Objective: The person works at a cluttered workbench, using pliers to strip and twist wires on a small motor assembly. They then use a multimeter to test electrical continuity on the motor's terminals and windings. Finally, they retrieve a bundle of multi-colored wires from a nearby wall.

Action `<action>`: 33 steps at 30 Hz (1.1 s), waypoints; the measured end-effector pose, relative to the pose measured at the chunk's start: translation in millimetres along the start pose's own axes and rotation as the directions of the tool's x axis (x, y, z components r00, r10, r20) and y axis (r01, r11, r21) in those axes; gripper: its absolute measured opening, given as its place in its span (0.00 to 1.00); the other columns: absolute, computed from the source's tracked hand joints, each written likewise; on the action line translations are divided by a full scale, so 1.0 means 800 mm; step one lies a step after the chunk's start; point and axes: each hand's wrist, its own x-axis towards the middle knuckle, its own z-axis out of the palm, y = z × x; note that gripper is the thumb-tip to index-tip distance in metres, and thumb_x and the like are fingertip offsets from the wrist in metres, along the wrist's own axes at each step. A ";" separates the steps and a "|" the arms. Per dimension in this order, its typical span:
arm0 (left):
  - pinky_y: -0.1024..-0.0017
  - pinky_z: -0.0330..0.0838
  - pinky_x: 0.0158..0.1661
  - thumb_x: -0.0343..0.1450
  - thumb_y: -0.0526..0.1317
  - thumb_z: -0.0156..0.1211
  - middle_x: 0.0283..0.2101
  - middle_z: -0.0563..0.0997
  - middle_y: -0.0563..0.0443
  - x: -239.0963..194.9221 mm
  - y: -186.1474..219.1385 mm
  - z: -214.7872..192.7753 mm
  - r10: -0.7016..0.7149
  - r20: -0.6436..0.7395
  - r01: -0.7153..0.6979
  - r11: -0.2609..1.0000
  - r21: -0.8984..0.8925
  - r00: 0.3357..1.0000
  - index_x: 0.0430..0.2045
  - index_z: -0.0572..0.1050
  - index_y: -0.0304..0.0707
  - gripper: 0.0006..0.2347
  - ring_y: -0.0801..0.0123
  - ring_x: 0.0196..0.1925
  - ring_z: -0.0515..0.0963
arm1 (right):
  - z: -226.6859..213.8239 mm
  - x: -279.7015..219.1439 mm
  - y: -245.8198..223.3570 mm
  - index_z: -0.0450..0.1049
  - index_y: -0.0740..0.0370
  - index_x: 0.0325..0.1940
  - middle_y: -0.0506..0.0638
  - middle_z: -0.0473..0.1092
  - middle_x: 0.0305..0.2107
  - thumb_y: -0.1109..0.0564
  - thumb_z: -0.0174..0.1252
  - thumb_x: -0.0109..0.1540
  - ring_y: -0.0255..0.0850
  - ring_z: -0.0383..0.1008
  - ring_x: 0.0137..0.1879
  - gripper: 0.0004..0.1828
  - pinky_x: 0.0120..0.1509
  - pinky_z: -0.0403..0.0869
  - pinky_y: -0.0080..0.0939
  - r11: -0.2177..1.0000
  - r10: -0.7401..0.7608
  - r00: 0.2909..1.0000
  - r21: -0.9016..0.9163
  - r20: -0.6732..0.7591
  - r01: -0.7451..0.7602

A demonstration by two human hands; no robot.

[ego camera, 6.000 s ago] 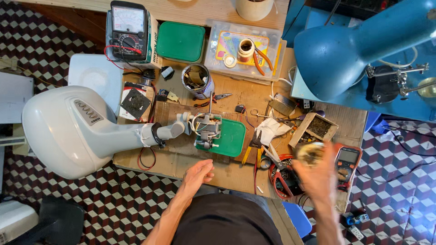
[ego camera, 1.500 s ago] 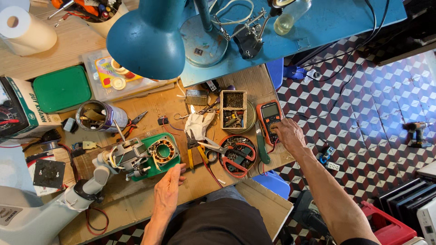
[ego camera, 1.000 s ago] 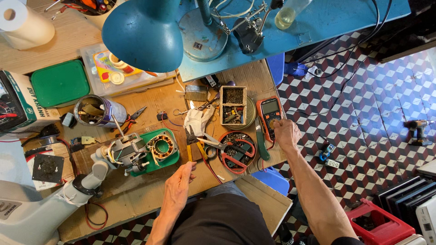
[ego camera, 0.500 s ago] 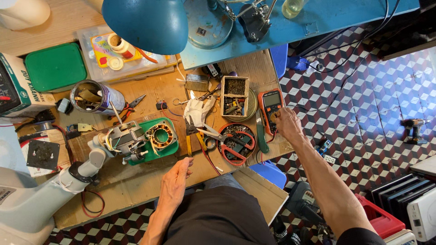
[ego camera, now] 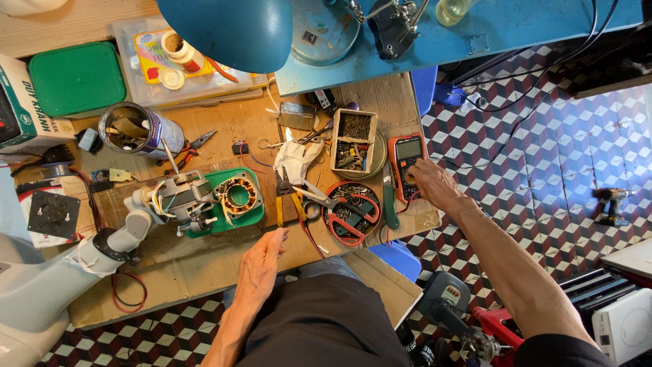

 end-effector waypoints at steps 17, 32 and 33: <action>0.66 0.76 0.46 0.75 0.55 0.43 0.45 0.86 0.46 0.005 -0.006 0.012 0.005 -0.020 -0.006 1.000 -0.009 1.000 0.50 0.79 0.37 0.23 0.60 0.42 0.86 | -0.018 0.003 -0.006 0.71 0.60 0.40 0.49 0.65 0.36 0.64 0.63 0.55 0.44 0.71 0.48 0.11 0.53 0.76 0.43 0.992 -0.110 0.993 -0.060 0.048 0.113; 0.65 0.75 0.47 0.74 0.54 0.49 0.39 0.87 0.42 0.001 -0.032 0.012 -0.022 0.007 0.021 0.995 0.102 1.000 0.48 0.79 0.40 0.20 0.58 0.43 0.86 | 0.188 -0.118 -0.066 0.79 0.67 0.46 0.56 0.74 0.33 0.62 0.59 0.62 0.39 0.73 0.35 0.11 0.39 0.71 0.40 -0.125 0.756 0.545 0.897 0.364 -0.425; 0.65 0.76 0.46 0.74 0.54 0.50 0.39 0.87 0.41 0.001 -0.035 0.013 -0.003 0.014 0.002 0.995 0.102 1.000 0.48 0.79 0.40 0.20 0.58 0.43 0.86 | 0.202 -0.122 -0.074 0.79 0.65 0.47 0.57 0.75 0.33 0.60 0.56 0.63 0.42 0.75 0.36 0.11 0.41 0.72 0.42 0.030 0.809 0.527 0.876 0.261 -0.481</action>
